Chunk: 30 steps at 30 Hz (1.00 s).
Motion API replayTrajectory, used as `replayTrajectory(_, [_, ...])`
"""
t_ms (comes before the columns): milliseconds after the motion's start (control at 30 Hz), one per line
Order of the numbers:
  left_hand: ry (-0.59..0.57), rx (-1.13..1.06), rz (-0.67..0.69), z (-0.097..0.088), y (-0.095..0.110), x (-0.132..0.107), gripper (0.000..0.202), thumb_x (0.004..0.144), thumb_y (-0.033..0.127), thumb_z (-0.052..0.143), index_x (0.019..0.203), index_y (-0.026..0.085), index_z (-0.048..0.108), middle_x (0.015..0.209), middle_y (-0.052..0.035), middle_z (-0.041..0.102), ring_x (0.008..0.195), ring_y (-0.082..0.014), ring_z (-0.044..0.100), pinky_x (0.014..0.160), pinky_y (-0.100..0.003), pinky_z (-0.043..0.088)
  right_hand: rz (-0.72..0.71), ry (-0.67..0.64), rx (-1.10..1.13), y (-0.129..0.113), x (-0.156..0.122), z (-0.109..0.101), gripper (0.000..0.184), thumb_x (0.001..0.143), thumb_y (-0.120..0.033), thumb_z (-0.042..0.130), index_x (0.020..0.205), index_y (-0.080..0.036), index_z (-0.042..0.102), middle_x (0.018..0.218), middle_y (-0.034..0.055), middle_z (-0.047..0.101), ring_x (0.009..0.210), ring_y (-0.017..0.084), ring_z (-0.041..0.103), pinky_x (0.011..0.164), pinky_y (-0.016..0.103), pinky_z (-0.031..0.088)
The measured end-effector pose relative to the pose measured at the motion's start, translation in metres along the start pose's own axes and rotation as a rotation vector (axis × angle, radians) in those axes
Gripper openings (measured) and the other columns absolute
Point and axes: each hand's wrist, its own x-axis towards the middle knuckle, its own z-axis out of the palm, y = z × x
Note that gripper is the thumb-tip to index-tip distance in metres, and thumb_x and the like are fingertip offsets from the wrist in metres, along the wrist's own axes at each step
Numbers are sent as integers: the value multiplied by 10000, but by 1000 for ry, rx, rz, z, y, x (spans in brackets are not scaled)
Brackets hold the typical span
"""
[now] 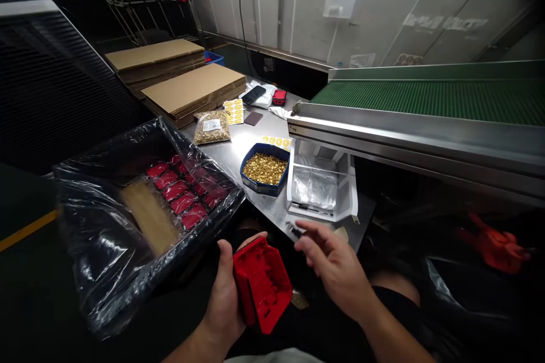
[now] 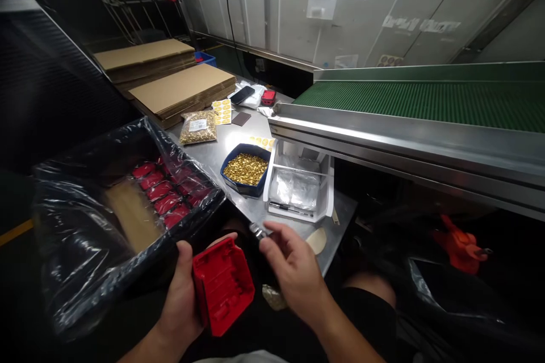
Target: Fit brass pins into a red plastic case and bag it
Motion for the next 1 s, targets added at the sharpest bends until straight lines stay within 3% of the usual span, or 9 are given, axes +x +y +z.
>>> replayTrajectory(133, [-41, 44, 16, 0, -4, 0, 773, 827, 757, 457, 1315, 164, 550, 1059, -140, 699, 984, -311, 665, 900, -438, 519, 10, -217, 97, -29, -29, 26, 253, 911, -405, 583, 1061, -232, 689, 942, 42, 690, 821, 174, 644, 730, 288, 546])
replayTrajectory(367, [-102, 131, 32, -1, -6, -1, 784, 813, 787, 433, 1288, 176, 561, 1051, -122, 697, 1058, -302, 636, 928, -365, 478, 136, -170, 141, -20, -37, 52, 279, 917, -465, 551, 979, -232, 691, 842, 25, 702, 697, 153, 622, 603, 253, 505])
replayTrajectory(500, [-121, 136, 31, -2, -7, -2, 775, 802, 791, 448, 1275, 188, 563, 1047, -112, 693, 1049, -309, 635, 922, -381, 478, 197, -180, 189, -20, -37, 55, 316, 906, -505, 555, 955, -225, 693, 767, 15, 673, 613, 119, 562, 515, 217, 443])
replayTrajectory(767, [-105, 157, 58, 2, -9, -3, 751, 846, 767, 392, 1274, 169, 544, 1032, -113, 683, 1105, -294, 599, 919, -356, 474, 263, -196, 244, -26, -40, 54, 309, 912, -477, 561, 920, -195, 687, 733, 10, 652, 595, 107, 561, 519, 209, 427])
replayTrajectory(1000, [-98, 106, 8, 4, -12, -6, 741, 842, 758, 416, 1278, 171, 536, 1139, -121, 656, 1118, -299, 595, 916, -357, 495, 141, -164, 111, -28, -38, 43, 259, 933, -438, 531, 940, -222, 673, 824, 19, 685, 695, 141, 600, 584, 237, 460])
